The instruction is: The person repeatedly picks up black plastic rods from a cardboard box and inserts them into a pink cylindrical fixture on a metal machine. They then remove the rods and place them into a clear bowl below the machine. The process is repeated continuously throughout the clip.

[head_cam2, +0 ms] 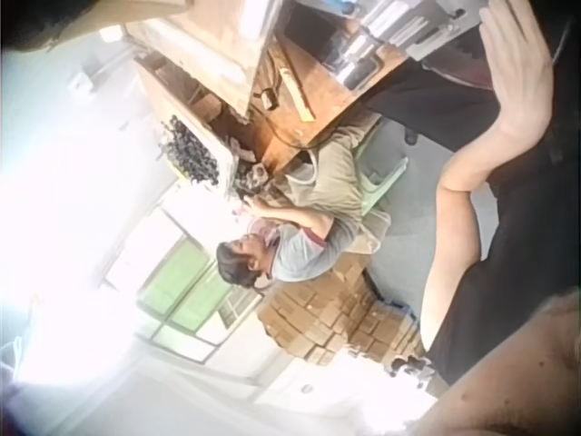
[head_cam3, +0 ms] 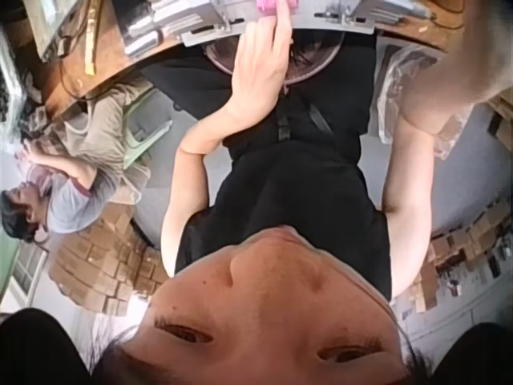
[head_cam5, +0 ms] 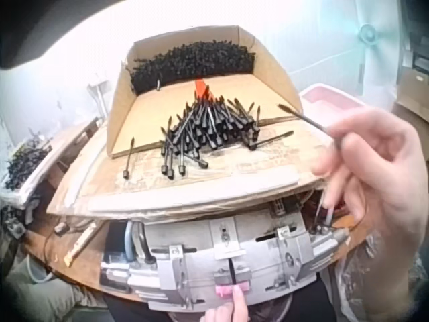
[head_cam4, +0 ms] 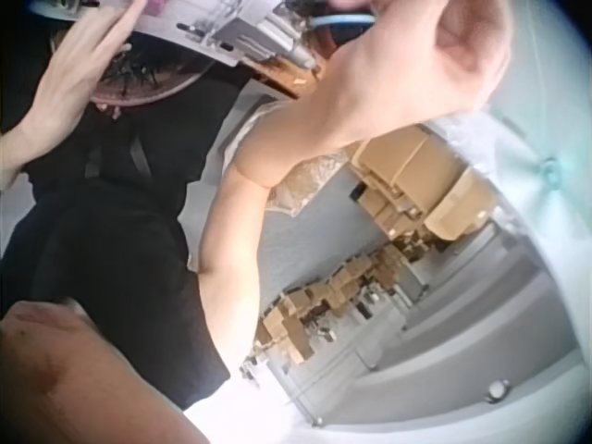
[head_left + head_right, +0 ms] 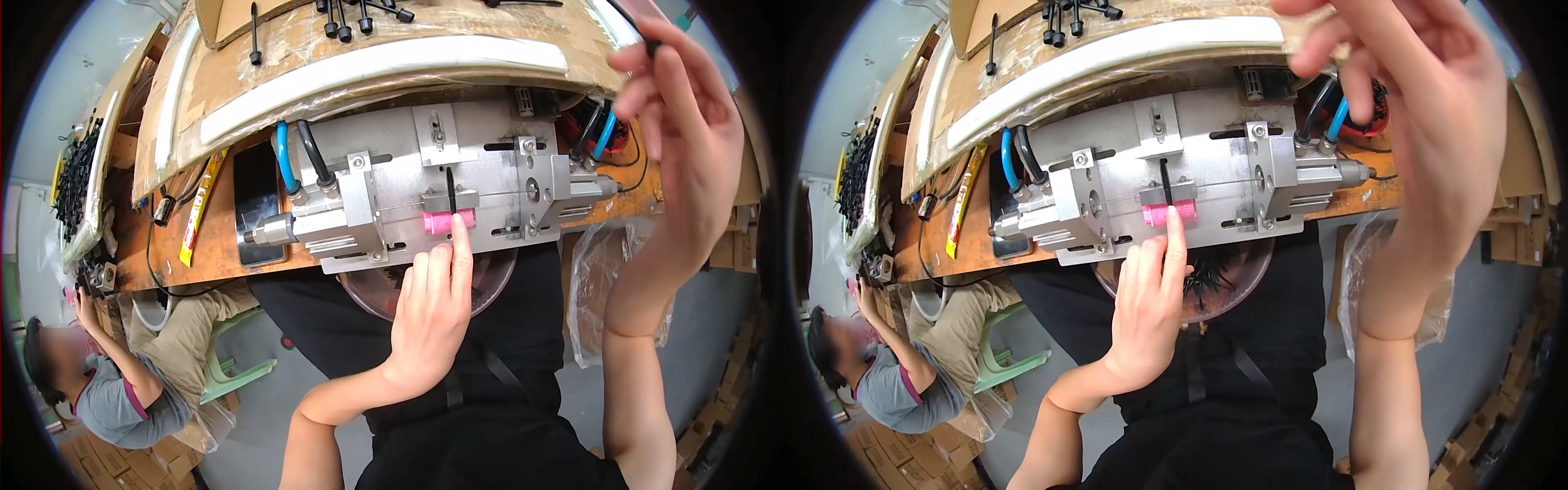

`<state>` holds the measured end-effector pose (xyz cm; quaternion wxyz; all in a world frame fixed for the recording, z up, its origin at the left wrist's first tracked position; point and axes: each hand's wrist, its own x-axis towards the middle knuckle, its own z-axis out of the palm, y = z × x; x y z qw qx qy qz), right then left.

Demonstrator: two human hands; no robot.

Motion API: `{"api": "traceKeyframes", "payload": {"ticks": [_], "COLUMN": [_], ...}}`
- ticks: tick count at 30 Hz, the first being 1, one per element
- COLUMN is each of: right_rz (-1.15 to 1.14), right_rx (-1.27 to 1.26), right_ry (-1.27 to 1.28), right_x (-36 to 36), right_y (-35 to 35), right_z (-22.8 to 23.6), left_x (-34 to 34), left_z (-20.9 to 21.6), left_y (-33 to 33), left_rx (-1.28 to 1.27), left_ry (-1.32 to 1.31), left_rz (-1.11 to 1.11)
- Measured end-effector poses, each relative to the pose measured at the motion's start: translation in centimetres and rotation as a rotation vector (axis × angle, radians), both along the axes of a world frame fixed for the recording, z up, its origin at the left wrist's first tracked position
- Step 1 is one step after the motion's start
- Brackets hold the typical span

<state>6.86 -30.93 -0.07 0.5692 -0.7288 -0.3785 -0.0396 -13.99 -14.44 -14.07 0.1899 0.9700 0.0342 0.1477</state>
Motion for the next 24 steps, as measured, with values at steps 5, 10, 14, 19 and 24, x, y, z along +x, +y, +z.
{"api": "traceKeyframes", "payload": {"ticks": [5, 10, 14, 19, 24], "right_rz": [-0.198, -0.091, -0.067, -0.026, 0.000], "right_rx": [0.088, -0.081, -0.220, -0.296, -0.321], "right_ry": [-0.164, -0.216, -0.301, -0.254, -0.247], "right_x": [-6.0, -11.7, -13.9, -13.8, -13.4], "right_y": [1.5, 2.0, 3.0, 4.9, 5.1], "right_z": [-1.8, -9.0, -13.1, -15.1, -14.6], "left_x": [0.8, 0.5, 5.6, 9.1, 9.4], "left_z": [0.6, 2.7, 9.0, 10.5, 10.4], "left_y": [0.0, 3.3, 13.2, 24.6, 24.9], "left_rx": [-0.028, 0.031, 0.210, 0.176, 0.023], "left_ry": [-0.034, -0.024, -0.438, -0.056, -0.043], "left_rz": [-0.052, -0.116, 0.332, 0.327, 0.302]}}
